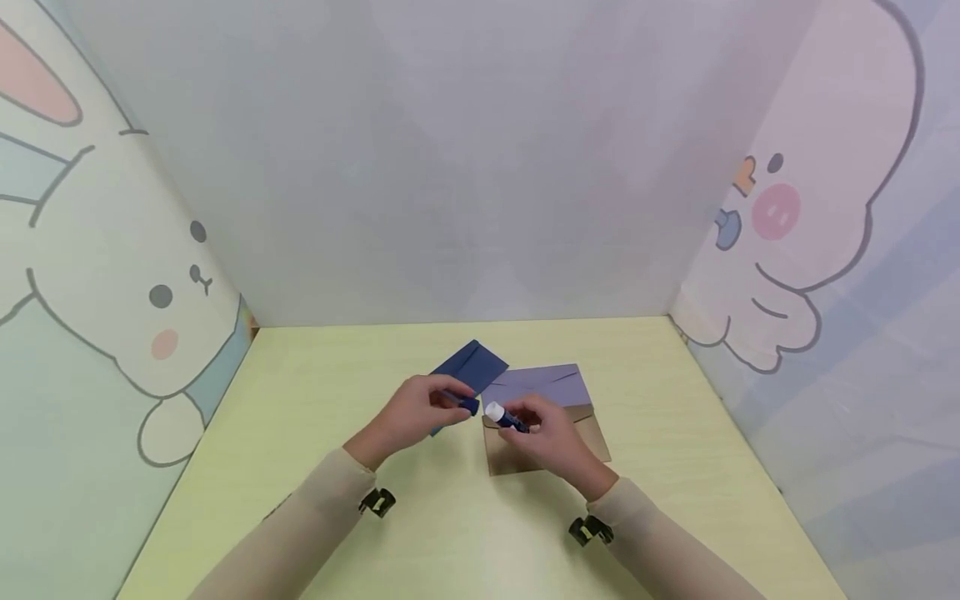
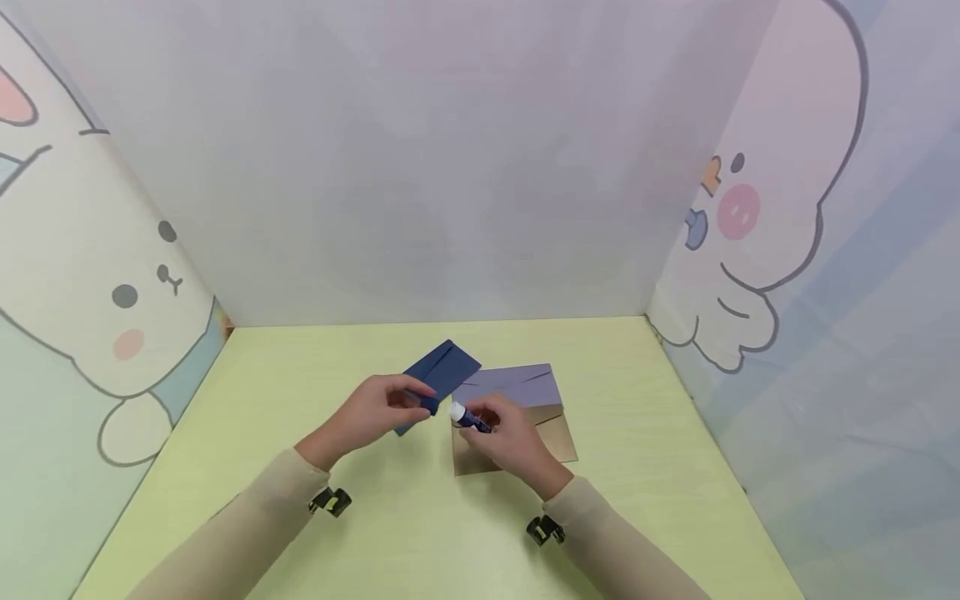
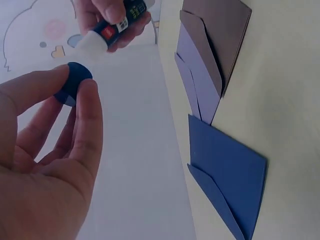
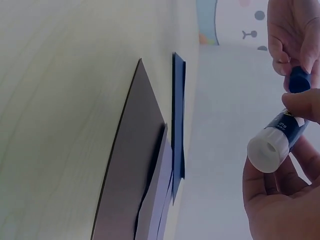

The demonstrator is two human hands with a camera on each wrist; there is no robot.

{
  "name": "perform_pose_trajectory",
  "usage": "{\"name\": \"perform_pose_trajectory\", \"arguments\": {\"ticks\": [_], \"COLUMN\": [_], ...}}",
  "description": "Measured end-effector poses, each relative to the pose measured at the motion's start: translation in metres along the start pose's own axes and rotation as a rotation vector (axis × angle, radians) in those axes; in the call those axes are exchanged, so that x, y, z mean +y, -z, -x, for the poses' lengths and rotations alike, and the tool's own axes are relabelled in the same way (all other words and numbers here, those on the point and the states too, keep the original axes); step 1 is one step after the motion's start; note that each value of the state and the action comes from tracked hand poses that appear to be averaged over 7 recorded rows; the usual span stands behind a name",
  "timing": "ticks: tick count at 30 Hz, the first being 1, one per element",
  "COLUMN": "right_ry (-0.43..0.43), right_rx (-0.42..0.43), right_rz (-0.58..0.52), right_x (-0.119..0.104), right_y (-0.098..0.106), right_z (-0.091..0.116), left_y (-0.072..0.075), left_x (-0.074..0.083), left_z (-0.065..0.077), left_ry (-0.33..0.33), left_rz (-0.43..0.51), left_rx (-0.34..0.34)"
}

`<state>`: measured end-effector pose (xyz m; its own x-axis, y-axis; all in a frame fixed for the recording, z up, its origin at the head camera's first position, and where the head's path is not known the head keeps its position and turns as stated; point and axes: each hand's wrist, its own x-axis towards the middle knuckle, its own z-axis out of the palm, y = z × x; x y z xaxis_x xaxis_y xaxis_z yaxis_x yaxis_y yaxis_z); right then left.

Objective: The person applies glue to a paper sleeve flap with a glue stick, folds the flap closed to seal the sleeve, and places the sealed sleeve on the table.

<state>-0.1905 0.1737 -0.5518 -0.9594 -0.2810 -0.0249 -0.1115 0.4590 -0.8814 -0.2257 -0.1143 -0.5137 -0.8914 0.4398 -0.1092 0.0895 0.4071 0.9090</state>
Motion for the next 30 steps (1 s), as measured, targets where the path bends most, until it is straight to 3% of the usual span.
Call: {"name": "perform_pose_trajectory", "arguments": {"ticks": [6, 12, 19, 30], "right_ry": [0.14, 0.276, 0.407, 0.356], "right_rx": [0.01, 0.05, 0.067, 0.013], "right_rz": [0.072, 0.173, 0.261, 0.24], "right_x": [-0.002, -0.003, -0.004, -0.004], "right_y": [-0.002, -0.004, -0.006, -0.009], "right_z": [0.001, 0.002, 0.004, 0.008], "left_y": [-0.018, -0.022, -0.031, -0.041], "left_x": [0.002, 0.003, 0.001, -0.004], "left_z": [-0.003, -0.001, 0.001, 0.002], "left_ry": [0.001, -0.037, -0.078, -0.052], "left_rz": [0.027, 0.025, 0.085, 0.171], "left_rx": [-0.002, 0.008, 0.021, 0.024]}}
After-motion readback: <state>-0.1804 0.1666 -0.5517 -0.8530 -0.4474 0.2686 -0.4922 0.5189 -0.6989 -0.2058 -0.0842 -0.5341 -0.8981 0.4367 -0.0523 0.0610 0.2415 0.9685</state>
